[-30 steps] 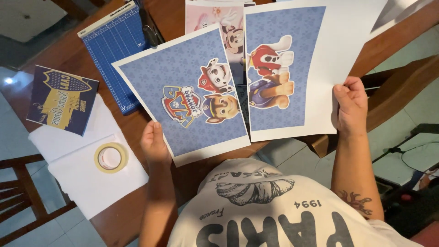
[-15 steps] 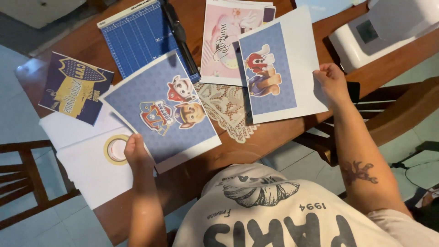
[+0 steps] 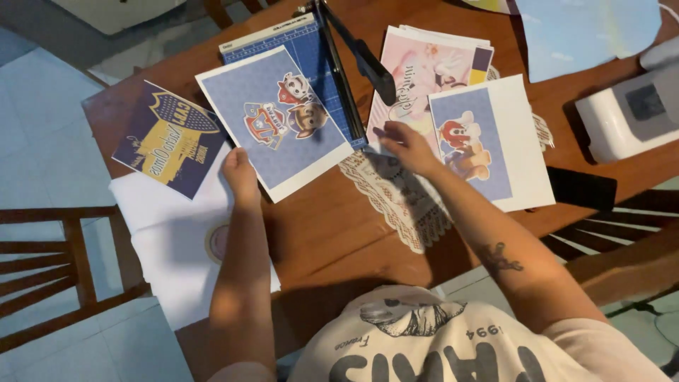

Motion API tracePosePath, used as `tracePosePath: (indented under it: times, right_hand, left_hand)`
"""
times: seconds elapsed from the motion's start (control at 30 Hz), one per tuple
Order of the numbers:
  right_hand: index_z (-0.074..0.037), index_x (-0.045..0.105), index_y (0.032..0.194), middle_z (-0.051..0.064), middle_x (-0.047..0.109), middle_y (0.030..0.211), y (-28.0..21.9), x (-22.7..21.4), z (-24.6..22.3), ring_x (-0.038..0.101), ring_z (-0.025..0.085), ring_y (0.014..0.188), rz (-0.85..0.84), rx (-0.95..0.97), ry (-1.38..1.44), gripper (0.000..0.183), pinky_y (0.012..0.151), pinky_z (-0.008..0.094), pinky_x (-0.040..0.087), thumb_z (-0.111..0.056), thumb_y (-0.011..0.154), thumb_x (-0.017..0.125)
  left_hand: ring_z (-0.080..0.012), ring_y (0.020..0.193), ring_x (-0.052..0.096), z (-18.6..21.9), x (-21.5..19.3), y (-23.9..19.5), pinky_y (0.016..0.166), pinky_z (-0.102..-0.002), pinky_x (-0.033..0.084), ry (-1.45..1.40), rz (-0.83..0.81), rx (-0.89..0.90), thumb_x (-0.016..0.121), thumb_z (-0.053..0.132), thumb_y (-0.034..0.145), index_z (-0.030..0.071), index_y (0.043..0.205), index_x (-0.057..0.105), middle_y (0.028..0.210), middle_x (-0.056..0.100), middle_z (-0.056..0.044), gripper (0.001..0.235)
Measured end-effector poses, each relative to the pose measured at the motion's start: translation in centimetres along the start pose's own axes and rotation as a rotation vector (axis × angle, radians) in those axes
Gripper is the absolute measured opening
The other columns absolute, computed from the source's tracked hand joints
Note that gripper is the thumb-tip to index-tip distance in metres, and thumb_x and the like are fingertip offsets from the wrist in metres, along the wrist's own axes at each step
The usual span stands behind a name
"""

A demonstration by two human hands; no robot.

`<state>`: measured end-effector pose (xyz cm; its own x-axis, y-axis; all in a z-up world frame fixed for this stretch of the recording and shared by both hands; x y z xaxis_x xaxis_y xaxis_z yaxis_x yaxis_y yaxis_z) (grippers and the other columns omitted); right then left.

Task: The person cuts a printed sheet with scissors, then uses a paper trimmer to cut another sheet featuring cartoon characters. They apply tape to a blue sheet and smooth it down, then use a pen to trace or mark the paper.

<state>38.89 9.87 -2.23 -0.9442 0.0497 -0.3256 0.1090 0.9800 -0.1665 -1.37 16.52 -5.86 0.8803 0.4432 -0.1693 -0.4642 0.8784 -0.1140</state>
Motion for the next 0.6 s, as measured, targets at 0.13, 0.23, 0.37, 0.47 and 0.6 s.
tracePosePath:
  times: [0.13,0.23,0.37,0.47,0.6]
  right_hand:
    - [0.008,0.037,0.153,0.035,0.048,0.149,2.7,6.4,-2.5,0.045,0.046,0.141,-0.071,0.091,0.109,0.076,0.118,0.057,0.038,-0.037,0.1,0.069]
    - [-0.003,0.041,0.156,0.023,0.054,0.149,1.8,6.5,-3.5,0.049,0.035,0.141,-0.033,0.239,-0.032,0.078,0.12,0.05,0.037,-0.048,0.098,0.066]
    - [-0.01,0.046,0.155,0.017,0.057,0.148,0.2,5.9,-2.1,0.05,0.032,0.14,-0.02,0.264,-0.079,0.074,0.119,0.048,0.038,-0.051,0.097,0.066]
    - [-0.008,0.048,0.154,0.02,0.057,0.146,-2.4,5.2,-0.7,0.051,0.034,0.139,-0.029,0.252,-0.039,0.071,0.118,0.049,0.039,-0.042,0.096,0.069]
    - [-0.008,0.047,0.154,0.021,0.058,0.146,-7.6,4.3,1.1,0.051,0.034,0.139,-0.115,0.297,-0.082,0.072,0.117,0.048,0.04,-0.039,0.094,0.071]
  left_hand:
    - [-0.0299,0.123,0.062,-0.2,1.1,0.3,0.107,-0.043,0.047,-0.042,-0.008,-0.104,0.06,0.021,0.107,0.0,0.128,0.065,0.124,0.067,-0.02,0.03]
    - [-0.0279,0.122,0.061,0.7,1.1,-1.2,0.108,-0.042,0.046,-0.042,-0.011,-0.199,0.063,0.024,0.105,0.002,0.129,0.066,0.125,0.067,-0.018,0.033]
    - [-0.0368,0.132,0.054,-3.3,1.2,-1.7,0.117,-0.045,0.036,0.072,0.002,-0.3,0.063,0.033,0.104,0.006,0.135,0.066,0.134,0.062,-0.02,0.041]
    - [-0.0382,0.129,0.05,-10.2,-1.5,-2.5,0.116,-0.041,0.016,0.507,0.007,-0.494,0.046,0.08,0.09,0.051,0.129,0.067,0.137,0.061,0.007,0.052]
    - [-0.036,0.112,0.055,-5.3,-5.5,-11.5,0.103,-0.043,0.035,0.262,0.053,-0.364,0.062,0.037,0.094,0.009,0.109,0.073,0.11,0.066,-0.019,0.034]
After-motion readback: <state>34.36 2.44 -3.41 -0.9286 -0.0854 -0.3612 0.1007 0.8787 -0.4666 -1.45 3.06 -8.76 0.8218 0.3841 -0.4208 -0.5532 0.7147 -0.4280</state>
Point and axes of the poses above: each hand's wrist, its own y-axis towards the middle knuckle, its own x-axis out of the palm, z = x × y, the point moved 4 cm from there along y, towards the middle knuckle
